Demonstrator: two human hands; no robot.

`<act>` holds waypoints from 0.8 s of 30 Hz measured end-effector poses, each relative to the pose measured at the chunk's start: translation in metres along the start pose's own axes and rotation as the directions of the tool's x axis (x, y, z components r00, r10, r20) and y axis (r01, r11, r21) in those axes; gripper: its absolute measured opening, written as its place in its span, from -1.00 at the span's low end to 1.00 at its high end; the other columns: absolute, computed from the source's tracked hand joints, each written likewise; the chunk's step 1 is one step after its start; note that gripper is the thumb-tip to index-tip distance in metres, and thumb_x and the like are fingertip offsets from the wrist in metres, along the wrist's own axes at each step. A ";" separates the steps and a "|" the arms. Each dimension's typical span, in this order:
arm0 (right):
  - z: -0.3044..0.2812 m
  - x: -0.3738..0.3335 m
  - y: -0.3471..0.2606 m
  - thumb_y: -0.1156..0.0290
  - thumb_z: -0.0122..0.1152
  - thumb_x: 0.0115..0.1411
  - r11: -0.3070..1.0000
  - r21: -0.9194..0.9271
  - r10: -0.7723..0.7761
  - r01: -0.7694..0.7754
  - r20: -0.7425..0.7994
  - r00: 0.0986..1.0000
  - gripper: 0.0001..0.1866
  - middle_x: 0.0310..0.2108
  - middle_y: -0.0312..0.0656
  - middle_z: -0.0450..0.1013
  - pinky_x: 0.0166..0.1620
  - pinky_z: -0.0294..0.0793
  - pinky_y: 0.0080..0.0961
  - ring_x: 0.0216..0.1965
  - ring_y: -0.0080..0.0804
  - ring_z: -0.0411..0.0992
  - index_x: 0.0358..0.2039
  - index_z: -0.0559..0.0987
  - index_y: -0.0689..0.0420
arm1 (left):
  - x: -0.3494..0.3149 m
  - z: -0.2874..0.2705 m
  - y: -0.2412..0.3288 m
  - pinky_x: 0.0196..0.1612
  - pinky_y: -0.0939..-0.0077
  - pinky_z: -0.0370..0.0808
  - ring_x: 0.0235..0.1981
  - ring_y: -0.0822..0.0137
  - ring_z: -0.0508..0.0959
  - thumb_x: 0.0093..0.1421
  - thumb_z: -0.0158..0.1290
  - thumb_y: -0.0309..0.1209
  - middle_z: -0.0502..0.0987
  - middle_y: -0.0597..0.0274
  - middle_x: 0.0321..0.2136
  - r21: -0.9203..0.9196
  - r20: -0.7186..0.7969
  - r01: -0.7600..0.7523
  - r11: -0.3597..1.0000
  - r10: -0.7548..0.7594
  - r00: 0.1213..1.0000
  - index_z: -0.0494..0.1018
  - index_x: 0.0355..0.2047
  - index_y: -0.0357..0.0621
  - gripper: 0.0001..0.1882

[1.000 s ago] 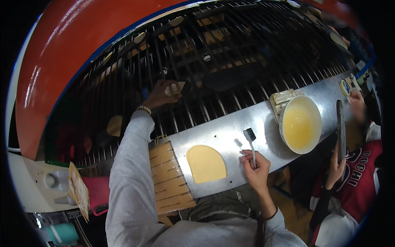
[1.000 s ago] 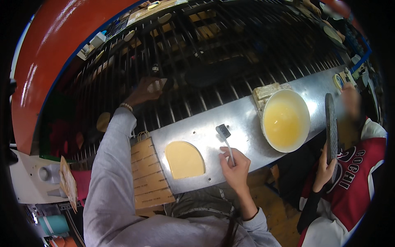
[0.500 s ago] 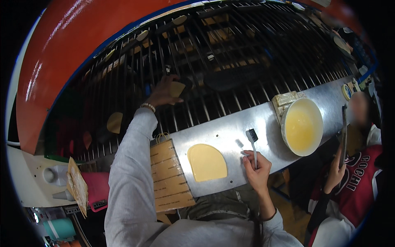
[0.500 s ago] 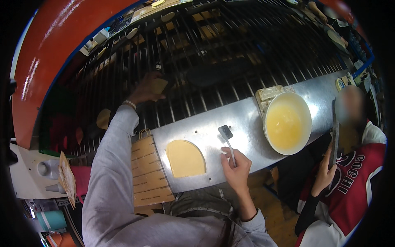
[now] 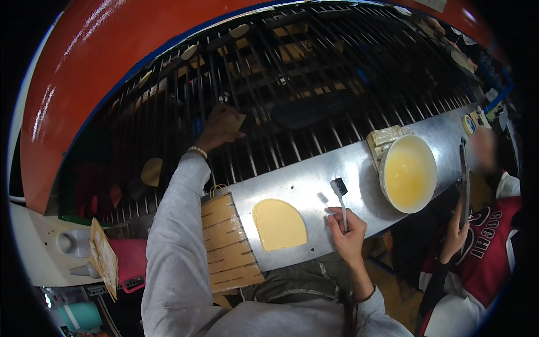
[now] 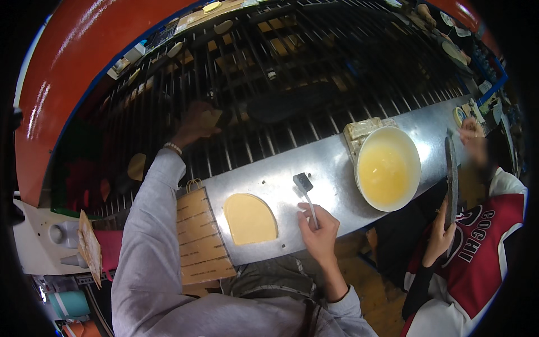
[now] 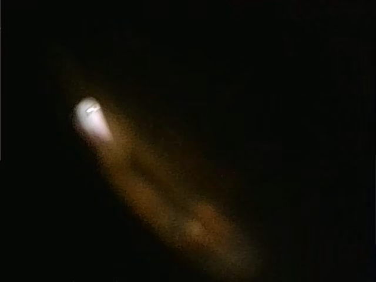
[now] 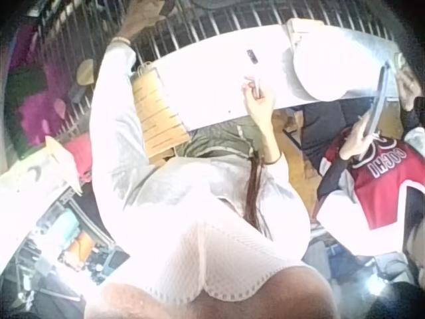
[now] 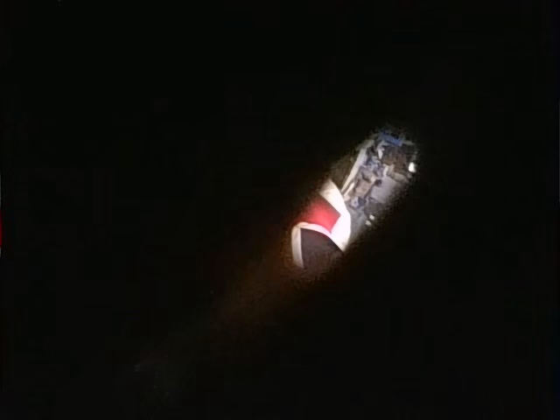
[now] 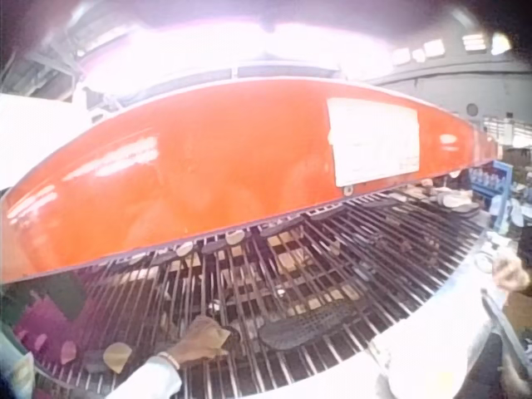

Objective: The person repeatedly brushes a yellow liquid onto semi-circular paper masks and places them on a drying rack. The person uses a brush to apply the liquid from a bowl and handles the masks one at a time.

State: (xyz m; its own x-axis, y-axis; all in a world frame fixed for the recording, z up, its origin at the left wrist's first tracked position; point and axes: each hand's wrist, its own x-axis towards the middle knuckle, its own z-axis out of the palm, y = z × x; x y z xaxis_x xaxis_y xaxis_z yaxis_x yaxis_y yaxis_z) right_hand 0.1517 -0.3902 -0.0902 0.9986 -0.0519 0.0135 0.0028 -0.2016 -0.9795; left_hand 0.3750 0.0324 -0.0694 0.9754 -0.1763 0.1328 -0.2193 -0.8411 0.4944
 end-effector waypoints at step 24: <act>0.002 -0.002 -0.001 0.56 0.38 0.20 1.000 -0.007 0.008 -0.008 -0.001 1.000 -0.80 -0.53 -0.42 0.50 -0.52 0.14 -0.67 -0.60 -0.79 0.18 -0.14 0.74 0.20 | 0.013 -0.013 0.043 0.44 -0.55 -0.12 0.37 -0.22 0.31 0.01 0.39 -0.09 0.40 -0.24 0.27 0.484 0.166 -0.107 0.869 0.028 0.986 -0.06 0.58 -0.03 0.22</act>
State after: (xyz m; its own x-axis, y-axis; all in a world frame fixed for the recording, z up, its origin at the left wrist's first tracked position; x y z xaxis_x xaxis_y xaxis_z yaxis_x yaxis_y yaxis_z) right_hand 0.1497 -0.3876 -0.0894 0.9985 -0.0548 0.0059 -0.0056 -0.2075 -0.9782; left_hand 0.3782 0.0007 -0.0356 0.9592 -0.2826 0.0020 -0.2826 -0.9592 -0.0003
